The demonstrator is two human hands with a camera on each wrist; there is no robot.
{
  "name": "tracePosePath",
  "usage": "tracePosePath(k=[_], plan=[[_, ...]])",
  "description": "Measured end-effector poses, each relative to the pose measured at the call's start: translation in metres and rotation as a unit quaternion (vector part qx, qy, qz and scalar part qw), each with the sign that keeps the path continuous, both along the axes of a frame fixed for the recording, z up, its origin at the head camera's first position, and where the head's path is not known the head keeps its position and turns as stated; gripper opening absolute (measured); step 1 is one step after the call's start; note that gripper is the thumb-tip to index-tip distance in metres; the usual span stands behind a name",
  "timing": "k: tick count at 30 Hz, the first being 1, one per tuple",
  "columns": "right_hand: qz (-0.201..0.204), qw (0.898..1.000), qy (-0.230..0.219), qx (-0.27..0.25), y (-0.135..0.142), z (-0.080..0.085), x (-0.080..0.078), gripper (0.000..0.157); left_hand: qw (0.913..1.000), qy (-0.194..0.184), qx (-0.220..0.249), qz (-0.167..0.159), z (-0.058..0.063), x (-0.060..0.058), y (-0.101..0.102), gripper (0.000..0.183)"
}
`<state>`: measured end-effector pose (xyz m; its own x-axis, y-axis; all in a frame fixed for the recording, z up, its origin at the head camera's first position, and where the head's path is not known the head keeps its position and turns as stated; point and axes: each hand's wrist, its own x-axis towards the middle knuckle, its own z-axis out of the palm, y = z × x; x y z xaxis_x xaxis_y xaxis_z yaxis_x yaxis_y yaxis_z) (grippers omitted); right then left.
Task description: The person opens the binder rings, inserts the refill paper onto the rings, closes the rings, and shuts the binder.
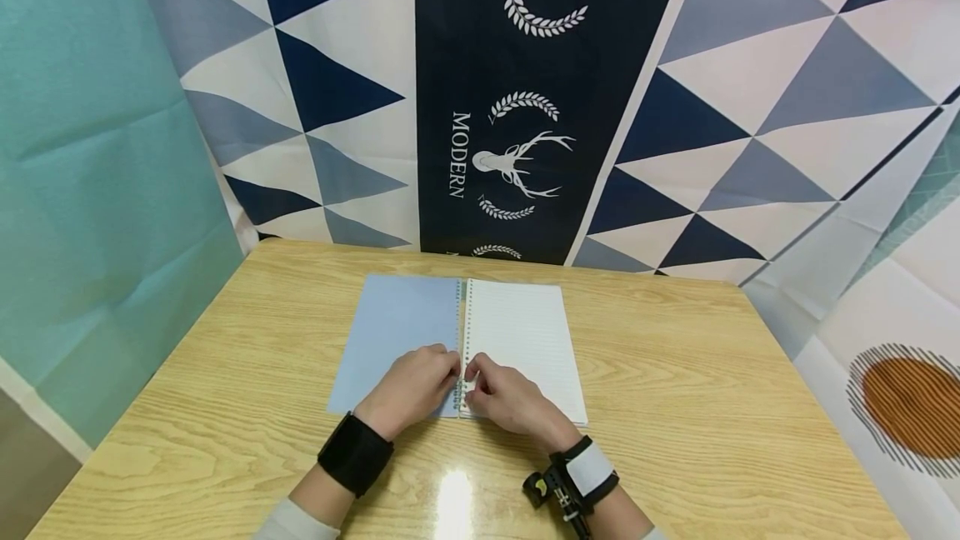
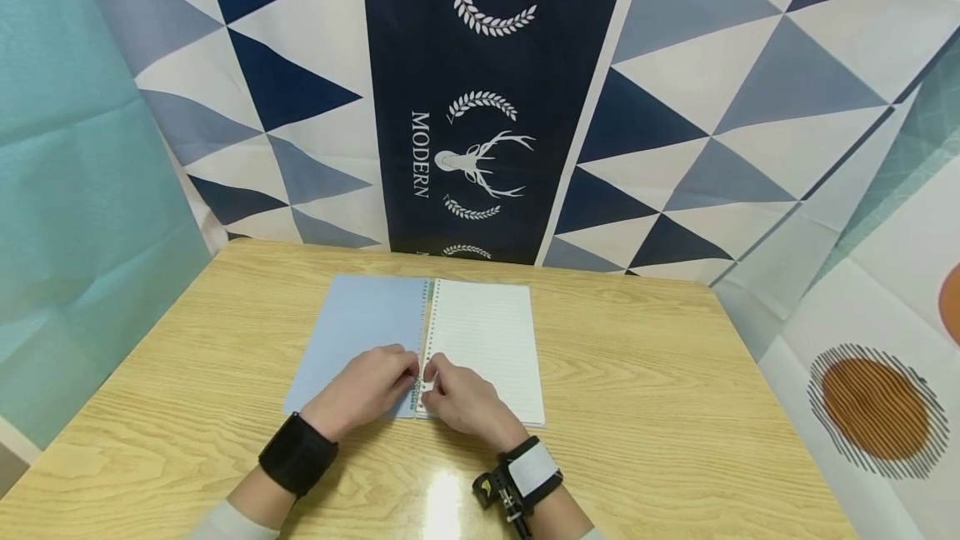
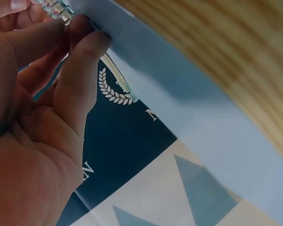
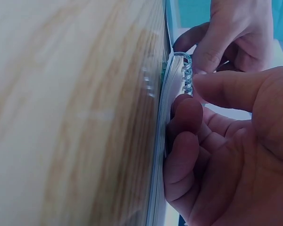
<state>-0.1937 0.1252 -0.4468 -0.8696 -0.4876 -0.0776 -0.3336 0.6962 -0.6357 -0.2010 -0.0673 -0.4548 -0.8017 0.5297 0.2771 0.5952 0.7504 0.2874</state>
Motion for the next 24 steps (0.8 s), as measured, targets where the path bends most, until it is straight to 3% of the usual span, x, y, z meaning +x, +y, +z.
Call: tracePosePath(k=[8,24], plan=[[-0.003,1.0,-0.003,-0.002,0.0004,0.0013,-0.0004,0.015,0.9983,0.047,-0.03,0.019,0.0007,0.0032,0.0055,0.016],[0.016,1.0,0.008,0.0,0.0006,0.0011,-0.0023,0.018,0.998,0.047,-0.031,0.031,-0.0017,0.0044,0.0057,0.012]])
